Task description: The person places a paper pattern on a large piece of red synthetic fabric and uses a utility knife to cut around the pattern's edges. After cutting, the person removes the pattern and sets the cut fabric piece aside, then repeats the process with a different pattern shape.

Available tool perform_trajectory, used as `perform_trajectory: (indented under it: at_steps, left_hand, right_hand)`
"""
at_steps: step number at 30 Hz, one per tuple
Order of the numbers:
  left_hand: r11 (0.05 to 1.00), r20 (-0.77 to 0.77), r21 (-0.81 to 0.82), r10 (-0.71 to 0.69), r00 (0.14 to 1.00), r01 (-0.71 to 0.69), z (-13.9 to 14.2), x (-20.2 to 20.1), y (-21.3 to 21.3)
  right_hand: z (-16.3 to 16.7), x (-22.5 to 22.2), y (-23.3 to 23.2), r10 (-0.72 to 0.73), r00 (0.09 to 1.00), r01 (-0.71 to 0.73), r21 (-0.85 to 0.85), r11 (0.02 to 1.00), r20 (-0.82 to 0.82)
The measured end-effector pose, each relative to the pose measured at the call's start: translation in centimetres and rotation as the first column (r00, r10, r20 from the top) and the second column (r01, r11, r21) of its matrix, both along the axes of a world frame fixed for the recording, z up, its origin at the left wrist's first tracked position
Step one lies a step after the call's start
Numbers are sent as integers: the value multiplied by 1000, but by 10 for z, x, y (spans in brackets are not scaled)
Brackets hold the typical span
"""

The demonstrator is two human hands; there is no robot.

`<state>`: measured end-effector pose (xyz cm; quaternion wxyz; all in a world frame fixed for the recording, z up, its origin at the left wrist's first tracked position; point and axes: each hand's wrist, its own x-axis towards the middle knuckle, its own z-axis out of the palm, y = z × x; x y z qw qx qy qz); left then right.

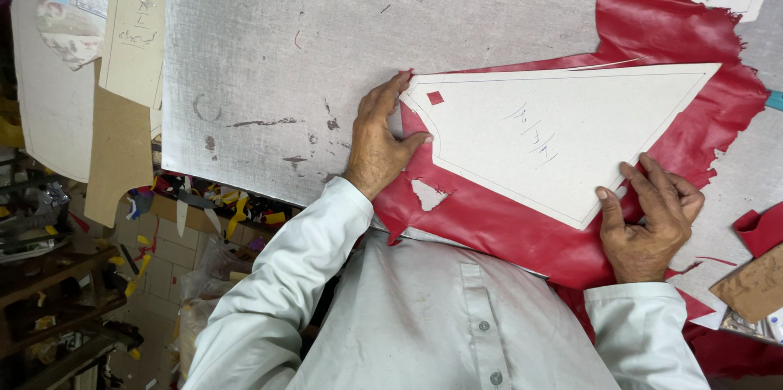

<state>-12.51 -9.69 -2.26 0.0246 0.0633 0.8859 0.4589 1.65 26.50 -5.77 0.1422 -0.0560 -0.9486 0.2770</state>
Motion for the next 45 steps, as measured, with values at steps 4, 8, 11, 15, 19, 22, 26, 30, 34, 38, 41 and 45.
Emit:
perform_trajectory:
  at_steps: [4,8,11,15,19,22,26,30,34,38,41,45]
  left_hand:
    - [997,70,72,25,997,-30,-1,-8,-5]
    - [988,150,130,61,987,-81,-4,-17,-7]
    - [988,133,115,90,987,-106,-7,-21,-7]
    - [984,143,129,103,984,-122,-11,-22,-6]
    - [979,130,165,101,986,-122,-13,-22,-9]
    - [983,122,167,59,991,-79,-12,-22,-15]
    - [986,67,168,-5,998,-6,-14,-21,-15]
    - [987,88,147,57,994,-70,-14,-19,-10]
    - [995,56,91,41,998,-46,-10,-19,-13]
    - [1000,0,8,-13,1000,13,-10,-22,-18]
    - [1000,-30,3,-29,999,29,-16,-22,-20]
    - [976,-212,-158,-184,960,152,-26,-22,-27]
  right_hand:
    - [-2,1,0,0,1000,0,-13,1000,-4]
    - [-5,2,2,-3,1000,3,0,1000,-5]
    - [-6,2,3,-4,1000,4,-3,1000,-10]
    - [-5,2,3,-10,1000,10,6,1000,0]
    - [-2,1,2,-11,1000,11,4,1000,-8]
    - [0,0,1,-7,1000,7,-1,1000,-8]
    - [1,0,1,-14,1000,14,8,1000,-1]
    - [2,-1,1,-18,1000,18,7,1000,-2]
    - [1,-1,1,-15,1000,15,9,1000,-1]
    - [1,0,2,-16,1000,16,17,1000,1]
    - [0,0,2,-16,1000,16,10,1000,1]
    - [0,1,2,-23,1000,23,18,1000,11]
